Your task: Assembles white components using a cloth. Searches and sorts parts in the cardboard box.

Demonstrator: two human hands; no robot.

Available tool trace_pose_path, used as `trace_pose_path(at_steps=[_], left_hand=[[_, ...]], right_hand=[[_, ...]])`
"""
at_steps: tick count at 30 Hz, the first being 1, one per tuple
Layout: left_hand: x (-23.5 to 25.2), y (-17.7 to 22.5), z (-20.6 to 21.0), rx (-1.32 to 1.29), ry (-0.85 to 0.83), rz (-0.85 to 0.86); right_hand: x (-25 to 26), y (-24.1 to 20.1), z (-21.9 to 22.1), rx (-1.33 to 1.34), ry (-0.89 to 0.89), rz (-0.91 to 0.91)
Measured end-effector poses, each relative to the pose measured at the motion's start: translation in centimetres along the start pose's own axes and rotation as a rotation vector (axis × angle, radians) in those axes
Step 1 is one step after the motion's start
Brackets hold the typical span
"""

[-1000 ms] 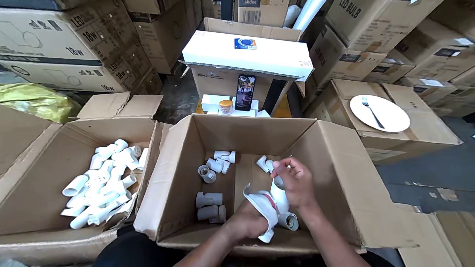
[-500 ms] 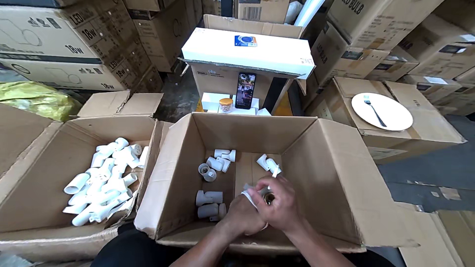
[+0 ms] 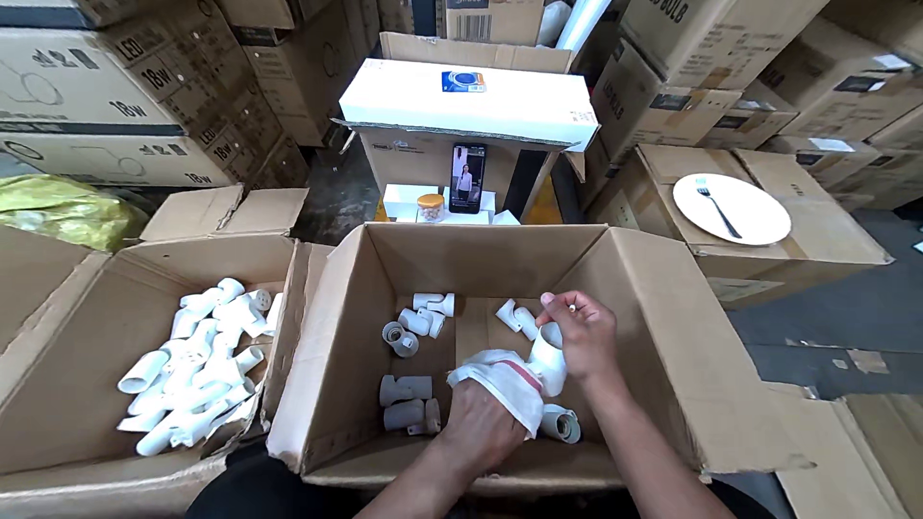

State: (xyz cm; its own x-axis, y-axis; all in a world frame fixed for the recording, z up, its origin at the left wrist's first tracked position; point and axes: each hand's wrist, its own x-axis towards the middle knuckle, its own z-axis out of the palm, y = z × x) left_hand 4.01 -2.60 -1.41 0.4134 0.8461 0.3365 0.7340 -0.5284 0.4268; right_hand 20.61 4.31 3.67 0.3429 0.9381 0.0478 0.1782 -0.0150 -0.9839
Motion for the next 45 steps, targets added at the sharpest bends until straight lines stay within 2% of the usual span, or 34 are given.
trace_pose_path(at_steps=[2, 4, 7, 9, 11, 15, 17, 20, 22, 24, 25, 27, 28, 31, 34, 36, 39, 42, 45], left_hand=[[-0.4, -0.2, 0.0, -0.039, -0.033, -0.056], [-0.6, -0.3, -0.3, -0.170, -0.110, -0.184], [0.2, -0.6, -1.2, -0.547, -0.235, -0.507], [0.5, -1.1, -0.7, -0.754, -0.231, -0.593], [0.2, -1.1, -0.6, -0.787, -0.237, -0.474], [-0.1, 0.1, -0.8, -0.536, -0.278, -0.140], [0.1, 0.6, -0.8, -0.494, -0.188, -0.127], [-0.6, 0.4, -0.4, -0.576, 0.025, -0.123], [-1.1, 0.3, -0.7, -0.528, 0.043, -0.085], [-1.5, 0.3, -0.6, -0.557, 0.047, -0.194], [-1.4, 0.1, -0.2, -0.608, 0.117, -0.286], [-0.7, 0.1, -0.2, -0.631, 0.274, -0.431], [-0.6, 0.3, -0.5, -0.615, 0.295, -0.479], [0.1, 0.0, -1.6, -0.746, 0.150, -0.587], [0.5, -0.5, -1.8, -1.471, 0.030, -0.821], [0.4, -0.4, -2.1, -1.640, -0.086, -0.806], [-0.3, -0.8, -1.0, -1.543, -0.132, -0.648], [-0.8, -0.2, -0.8, -1.208, -0.011, -0.380], [-1.4, 0.1, -0.5, -0.919, 0.096, -0.423]], right_hand=[[-0.8, 0.3, 0.7, 0.020, -0.002, -0.007], [-2.0, 0.7, 1.4, 0.037, -0.043, -0.064], [-3.4, 0.7, 2.2, 0.095, -0.097, -0.170], [-3.6, 0.3, 2.2, 0.107, -0.118, -0.217], [-2.6, -0.4, 1.5, 0.094, -0.095, -0.174], [1.0, -0.4, -1.6, 0.136, 0.099, -0.022], [1.7, -0.4, -2.3, 0.218, 0.175, 0.032], [2.0, -0.5, -2.2, 0.433, 0.243, 0.131], [1.7, -0.7, -1.3, 0.577, 0.288, 0.261], [0.4, -0.7, 0.2, 0.598, 0.265, 0.347], [-0.3, -0.3, 0.9, 0.583, 0.246, 0.345], [-1.4, 0.4, 1.9, 0.525, 0.227, 0.265], [-1.7, 0.6, 2.2, 0.501, 0.228, 0.206], [-1.4, 1.1, 1.8, 0.518, 0.167, 0.006], [-1.5, 1.0, 0.6, 0.587, -0.062, -0.193], [-1.4, 0.0, -0.2, 0.521, -0.155, -0.330], [-0.4, -0.5, -1.2, 0.360, 0.044, -0.384], [0.5, 0.4, -1.1, 0.362, 0.216, -0.219], [-0.8, 0.9, -0.3, 0.402, 0.194, -0.150]])
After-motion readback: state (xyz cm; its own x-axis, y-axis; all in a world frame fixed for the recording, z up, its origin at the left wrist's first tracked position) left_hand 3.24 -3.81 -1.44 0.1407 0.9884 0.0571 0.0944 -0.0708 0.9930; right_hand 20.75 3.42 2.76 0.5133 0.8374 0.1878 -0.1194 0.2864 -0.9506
